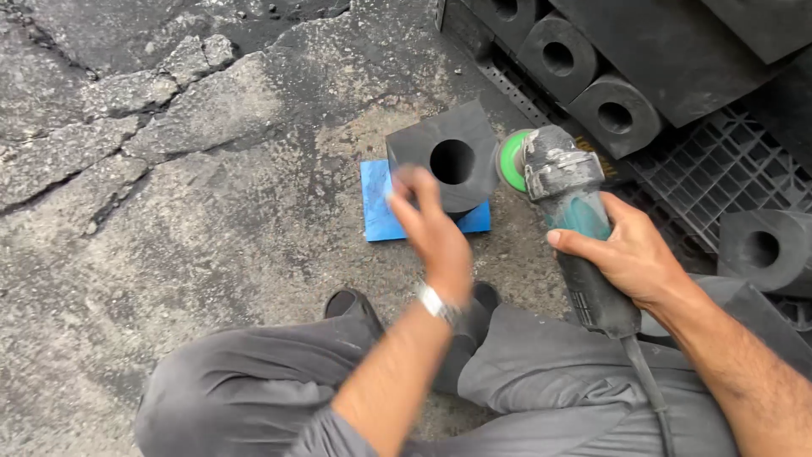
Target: Using an electric angle grinder to smooth and shape various black rubber industrial components.
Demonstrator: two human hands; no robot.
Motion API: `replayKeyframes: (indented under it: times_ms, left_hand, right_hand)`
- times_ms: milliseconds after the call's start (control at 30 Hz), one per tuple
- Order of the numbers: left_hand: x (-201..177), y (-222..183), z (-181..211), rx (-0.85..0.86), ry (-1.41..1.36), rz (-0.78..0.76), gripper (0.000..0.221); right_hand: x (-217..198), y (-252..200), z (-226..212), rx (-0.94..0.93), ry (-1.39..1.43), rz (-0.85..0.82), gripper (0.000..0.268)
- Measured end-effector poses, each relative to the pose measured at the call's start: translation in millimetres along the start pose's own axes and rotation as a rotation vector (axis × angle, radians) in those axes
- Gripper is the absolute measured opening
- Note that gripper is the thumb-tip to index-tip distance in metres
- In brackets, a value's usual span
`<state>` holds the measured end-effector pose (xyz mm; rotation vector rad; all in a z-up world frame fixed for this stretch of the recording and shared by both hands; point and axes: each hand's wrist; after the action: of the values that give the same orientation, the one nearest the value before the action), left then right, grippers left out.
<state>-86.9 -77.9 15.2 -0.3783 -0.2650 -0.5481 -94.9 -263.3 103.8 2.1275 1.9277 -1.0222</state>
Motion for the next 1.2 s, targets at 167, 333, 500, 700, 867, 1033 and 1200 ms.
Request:
replayKeyframes:
  times_ms: [167,333,500,700,867,1033,1200]
  left_hand:
    - [-43.5,-136.3,-18.5,-0.824,0.046,-0.299,0.043]
    - [-36.0,-146.7,-21.9,-1.024,-0.185,-0.415,0.065]
    - [-37.0,-156.9,-14.1,-1.004,-0.001,-0.257,0.074]
    - [-42.0,-169.6,-28.8,-0.850,0.064,-0.198,0.079]
    - [-28.0,-157.6,-10.5,-0.985,-0.016,-0.372,0.077]
    - [-45.6,-174.3,-40.5,-0.768,0.021,-0.215,0.077]
    - [-29.7,-156.1,-10.3,-0.906,-0.008,-0.222,0.074]
  right_hand:
    - [6.4,-3.4,3.0,-0.041,-0.008,-0.023,0.047]
    - [11.6,-12.4,-0.3,-0.081,-0.041,-0.016,0.048]
    - [24.7,-15.2,-11.3,-0.166,-0.127,-0.094,0.054]
    - [22.5,-17.7,-6.9,-0.207,-0.191,-0.092,0.060]
    - [15.8,-17.1,-4.0,-0.056,-0.131,-0.002,0.057]
    - [32.8,-18.9,-15.8,-0.223,-0.203,-0.109,0.058]
    - [26.3,-18.9,-16.9,-0.048,-0.161,-0.048,0.055]
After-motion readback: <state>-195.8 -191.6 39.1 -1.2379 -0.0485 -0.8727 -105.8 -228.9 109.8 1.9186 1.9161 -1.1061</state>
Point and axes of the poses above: each hand's wrist, its own y-axis towards the middle knuckle, its own x-axis out of the palm, z = x × y, and after that the axes turned 13 degrees about z, right-handed
